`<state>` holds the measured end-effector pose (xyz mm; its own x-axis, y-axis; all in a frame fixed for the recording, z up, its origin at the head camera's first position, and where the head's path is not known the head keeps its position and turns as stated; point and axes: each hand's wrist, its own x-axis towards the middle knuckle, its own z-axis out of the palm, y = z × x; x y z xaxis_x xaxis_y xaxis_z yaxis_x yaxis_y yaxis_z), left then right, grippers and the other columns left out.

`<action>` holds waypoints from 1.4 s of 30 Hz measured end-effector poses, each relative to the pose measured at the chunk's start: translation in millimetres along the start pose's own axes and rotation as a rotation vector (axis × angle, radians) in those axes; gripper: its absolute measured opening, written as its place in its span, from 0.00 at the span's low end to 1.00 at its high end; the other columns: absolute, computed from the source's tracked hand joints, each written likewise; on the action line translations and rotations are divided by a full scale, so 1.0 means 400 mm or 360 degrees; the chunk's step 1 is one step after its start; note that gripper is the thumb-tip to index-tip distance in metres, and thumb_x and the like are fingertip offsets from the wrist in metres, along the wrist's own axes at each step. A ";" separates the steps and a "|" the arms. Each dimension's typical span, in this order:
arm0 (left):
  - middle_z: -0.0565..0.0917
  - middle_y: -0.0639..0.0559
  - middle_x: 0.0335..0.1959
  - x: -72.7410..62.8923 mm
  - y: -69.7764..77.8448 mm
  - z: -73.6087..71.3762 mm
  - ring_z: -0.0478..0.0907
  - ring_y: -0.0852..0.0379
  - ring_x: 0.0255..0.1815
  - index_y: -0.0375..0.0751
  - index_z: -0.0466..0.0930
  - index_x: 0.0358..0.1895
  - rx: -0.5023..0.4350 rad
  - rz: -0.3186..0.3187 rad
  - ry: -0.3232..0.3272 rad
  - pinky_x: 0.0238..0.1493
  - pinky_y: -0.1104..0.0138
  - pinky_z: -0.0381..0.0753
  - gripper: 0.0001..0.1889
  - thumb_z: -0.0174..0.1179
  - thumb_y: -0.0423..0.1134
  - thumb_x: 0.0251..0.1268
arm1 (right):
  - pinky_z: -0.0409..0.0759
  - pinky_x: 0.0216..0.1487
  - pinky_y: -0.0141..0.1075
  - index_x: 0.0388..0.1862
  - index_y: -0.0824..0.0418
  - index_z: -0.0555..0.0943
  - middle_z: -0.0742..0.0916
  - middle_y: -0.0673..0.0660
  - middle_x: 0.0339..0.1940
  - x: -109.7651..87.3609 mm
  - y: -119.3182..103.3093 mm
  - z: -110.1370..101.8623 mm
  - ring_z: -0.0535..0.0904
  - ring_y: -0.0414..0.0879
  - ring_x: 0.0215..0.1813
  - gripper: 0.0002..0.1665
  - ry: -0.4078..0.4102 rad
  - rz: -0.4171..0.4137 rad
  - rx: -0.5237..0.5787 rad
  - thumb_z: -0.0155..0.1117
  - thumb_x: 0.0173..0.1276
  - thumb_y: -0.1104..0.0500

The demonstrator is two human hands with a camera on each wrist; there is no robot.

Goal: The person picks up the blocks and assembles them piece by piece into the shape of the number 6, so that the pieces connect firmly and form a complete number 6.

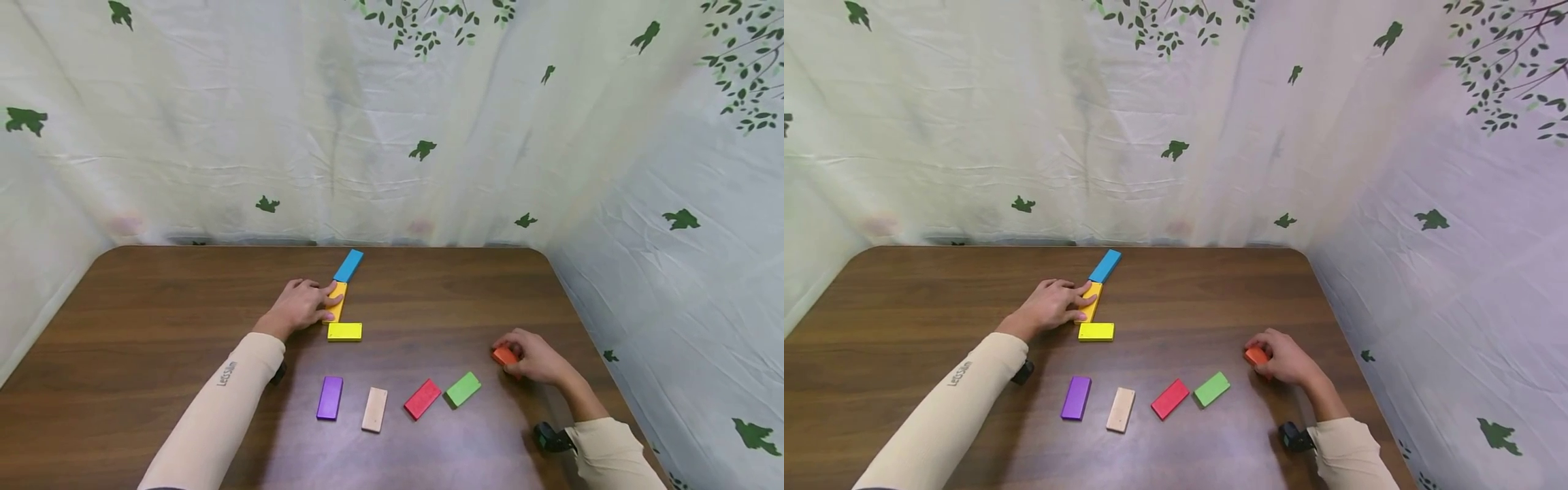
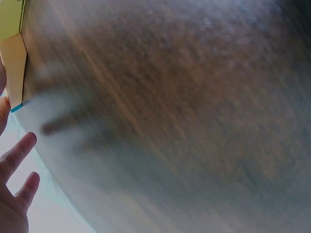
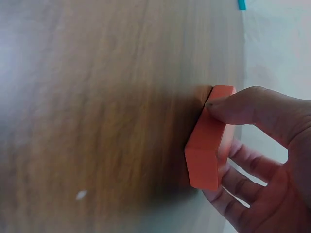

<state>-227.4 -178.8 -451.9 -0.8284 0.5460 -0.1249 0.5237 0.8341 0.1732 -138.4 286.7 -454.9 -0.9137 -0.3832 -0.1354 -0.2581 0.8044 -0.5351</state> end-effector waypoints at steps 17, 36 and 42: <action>0.66 0.45 0.71 -0.001 -0.003 -0.004 0.66 0.35 0.65 0.48 0.72 0.65 -0.0051 0.0000 0.0002 0.64 0.40 0.59 0.27 0.62 0.49 0.63 | 0.70 0.33 0.33 0.45 0.61 0.83 0.80 0.50 0.35 0.091 -0.040 0.008 0.71 0.43 0.34 0.20 -0.0028 -0.0179 -0.0017 0.72 0.50 0.68; 0.65 0.46 0.72 0.004 -0.002 -0.004 0.65 0.36 0.66 0.50 0.72 0.66 -0.0047 -0.0045 -0.0044 0.65 0.41 0.58 0.28 0.61 0.51 0.62 | 0.72 0.37 0.34 0.46 0.63 0.82 0.82 0.52 0.37 0.215 -0.143 0.017 0.73 0.44 0.36 0.24 -0.0221 -0.0370 -0.0105 0.68 0.46 0.70; 0.65 0.46 0.71 0.001 -0.002 -0.003 0.65 0.35 0.66 0.49 0.72 0.66 -0.0060 -0.0031 -0.0031 0.65 0.41 0.57 0.28 0.61 0.50 0.63 | 0.73 0.38 0.34 0.46 0.63 0.82 0.82 0.52 0.37 0.247 -0.170 0.027 0.72 0.43 0.36 0.25 -0.0248 -0.0443 -0.0146 0.68 0.44 0.70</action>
<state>-228.4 -179.5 -450.9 -0.8342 0.5314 -0.1474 0.4994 0.8413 0.2070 -207.7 189.2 -440.9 -0.7468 -0.6534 -0.1243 -0.5249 0.6937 -0.4933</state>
